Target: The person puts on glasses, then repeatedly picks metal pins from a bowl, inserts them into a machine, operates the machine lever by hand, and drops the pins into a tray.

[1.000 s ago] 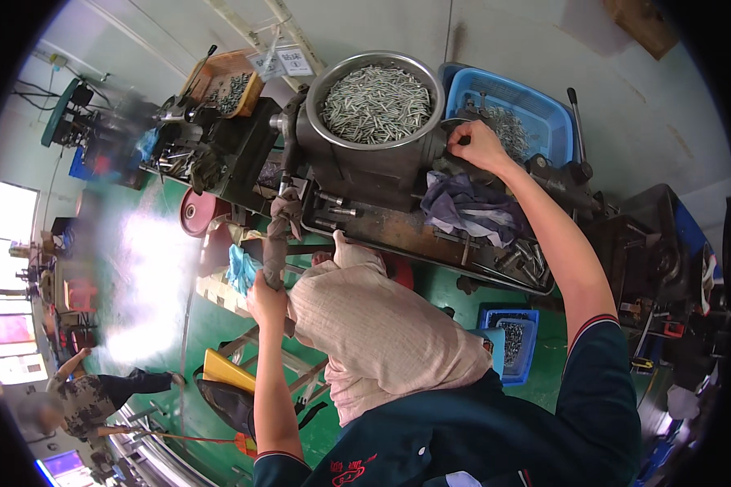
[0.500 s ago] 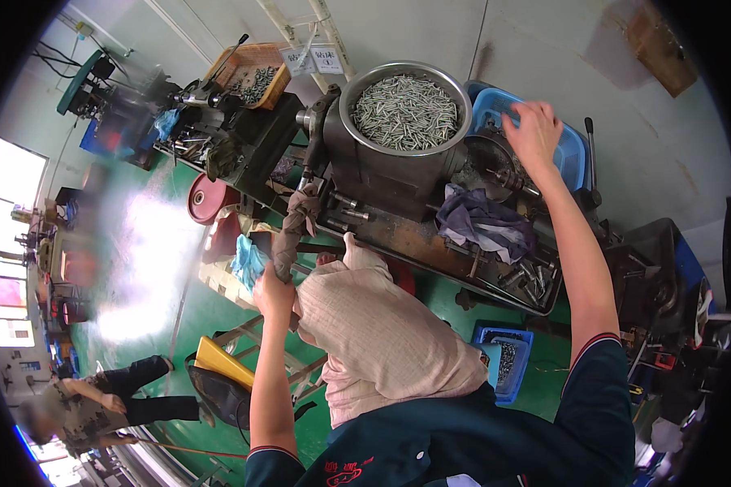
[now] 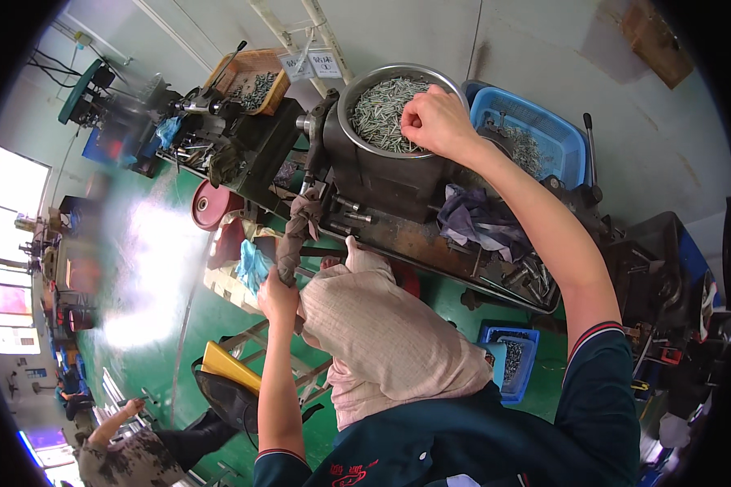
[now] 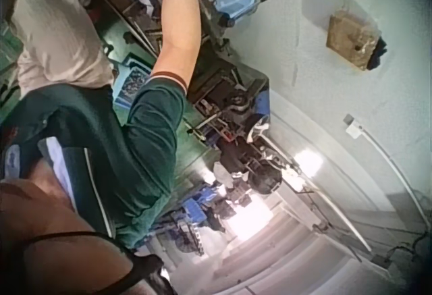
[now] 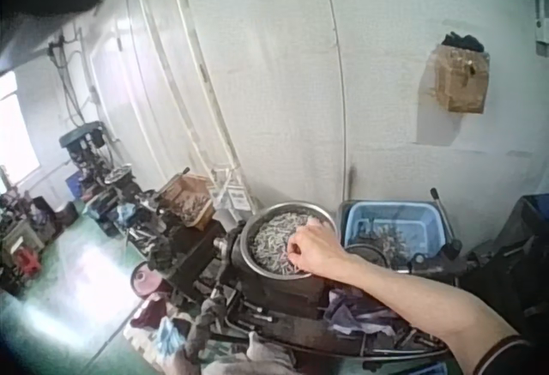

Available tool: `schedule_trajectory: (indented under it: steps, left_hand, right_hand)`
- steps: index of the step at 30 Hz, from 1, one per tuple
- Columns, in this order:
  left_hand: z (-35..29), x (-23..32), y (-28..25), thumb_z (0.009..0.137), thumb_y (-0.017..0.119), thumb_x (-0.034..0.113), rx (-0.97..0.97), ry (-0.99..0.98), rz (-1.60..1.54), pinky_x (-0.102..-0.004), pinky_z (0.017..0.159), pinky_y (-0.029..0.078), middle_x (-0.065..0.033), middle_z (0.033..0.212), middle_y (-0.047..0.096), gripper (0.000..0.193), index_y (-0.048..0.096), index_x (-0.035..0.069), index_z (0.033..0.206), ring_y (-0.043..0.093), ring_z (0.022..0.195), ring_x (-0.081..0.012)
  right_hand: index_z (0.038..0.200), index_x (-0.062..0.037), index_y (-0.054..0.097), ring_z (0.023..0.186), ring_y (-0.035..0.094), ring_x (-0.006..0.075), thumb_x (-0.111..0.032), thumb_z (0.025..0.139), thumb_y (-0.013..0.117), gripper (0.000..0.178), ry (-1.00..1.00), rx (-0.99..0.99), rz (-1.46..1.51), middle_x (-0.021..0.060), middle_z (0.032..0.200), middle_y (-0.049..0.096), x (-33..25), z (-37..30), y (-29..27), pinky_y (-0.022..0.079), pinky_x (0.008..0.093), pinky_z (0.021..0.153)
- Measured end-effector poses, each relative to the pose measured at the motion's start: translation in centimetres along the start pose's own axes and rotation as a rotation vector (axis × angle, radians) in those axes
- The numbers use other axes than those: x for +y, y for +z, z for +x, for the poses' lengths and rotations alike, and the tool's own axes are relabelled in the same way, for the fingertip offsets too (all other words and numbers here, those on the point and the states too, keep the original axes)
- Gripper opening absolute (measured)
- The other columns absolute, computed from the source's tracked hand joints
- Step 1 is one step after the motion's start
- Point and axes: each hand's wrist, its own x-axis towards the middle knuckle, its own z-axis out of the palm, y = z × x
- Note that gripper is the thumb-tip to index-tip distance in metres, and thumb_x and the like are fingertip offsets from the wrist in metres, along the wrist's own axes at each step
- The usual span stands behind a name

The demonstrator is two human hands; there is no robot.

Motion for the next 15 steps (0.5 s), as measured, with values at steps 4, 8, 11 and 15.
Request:
schedule_trajectory:
  steps: [4, 8, 11, 15]
  left_hand:
    - [-0.1, 0.2, -0.1, 0.066, 0.059, 0.017, 0.009, 0.021, 0.007, -0.0443, 0.063, 0.044, -0.0193, 0.072, 0.059, 0.021, 0.055, 0.006, 0.083, 0.056, 0.072, -0.0377]
    - [-0.2, 0.2, -0.3, 0.064, 0.058, 0.014, 0.027, 0.035, -0.011, -0.0448, 0.062, 0.043, -0.0192, 0.071, 0.059, 0.02, 0.053, 0.005, 0.081, 0.056, 0.07, -0.0381]
    - [-0.2, 0.2, -0.2, 0.062, 0.058, 0.012, 0.047, 0.054, -0.021, -0.0454, 0.061, 0.043, -0.019, 0.069, 0.058, 0.02, 0.051, 0.005, 0.08, 0.056, 0.069, -0.0386]
    - [-0.1, 0.1, 0.0, 0.062, 0.059, 0.013, 0.046, 0.048, -0.017, -0.0454, 0.06, 0.043, -0.0186, 0.068, 0.058, 0.02, 0.051, 0.005, 0.079, 0.056, 0.068, -0.0383]
  right_hand:
    - [0.062, -0.009, 0.061, 0.076, 0.054, 0.0247, -0.016, 0.06, 0.06, 0.007, 0.078, -0.05, 0.174, 0.0045, 0.063, 0.06, 1.3, 0.6, 0.0, 0.042, 0.0327, 0.069]
    - [0.064, -0.0063, 0.061, 0.068, 0.054, 0.0225, -0.016, 0.06, 0.061, 0.011, 0.047, -0.093, 0.278, 0.005, 0.063, 0.059, 1.5, 0.5, -0.6, 0.042, 0.0321, 0.066]
    - [0.064, -0.0051, 0.06, 0.065, 0.052, 0.0204, -0.015, 0.061, 0.061, 0.011, -0.081, -0.042, 0.118, 0.0046, 0.062, 0.057, 0.8, 0.0, -0.5, 0.041, 0.033, 0.063]
    - [0.06, -0.0098, 0.06, 0.082, 0.051, 0.0232, -0.014, 0.059, 0.06, 0.004, -0.054, -0.075, -0.013, 0.0025, 0.063, 0.058, -0.2, 0.4, -0.3, 0.039, 0.0366, 0.07]
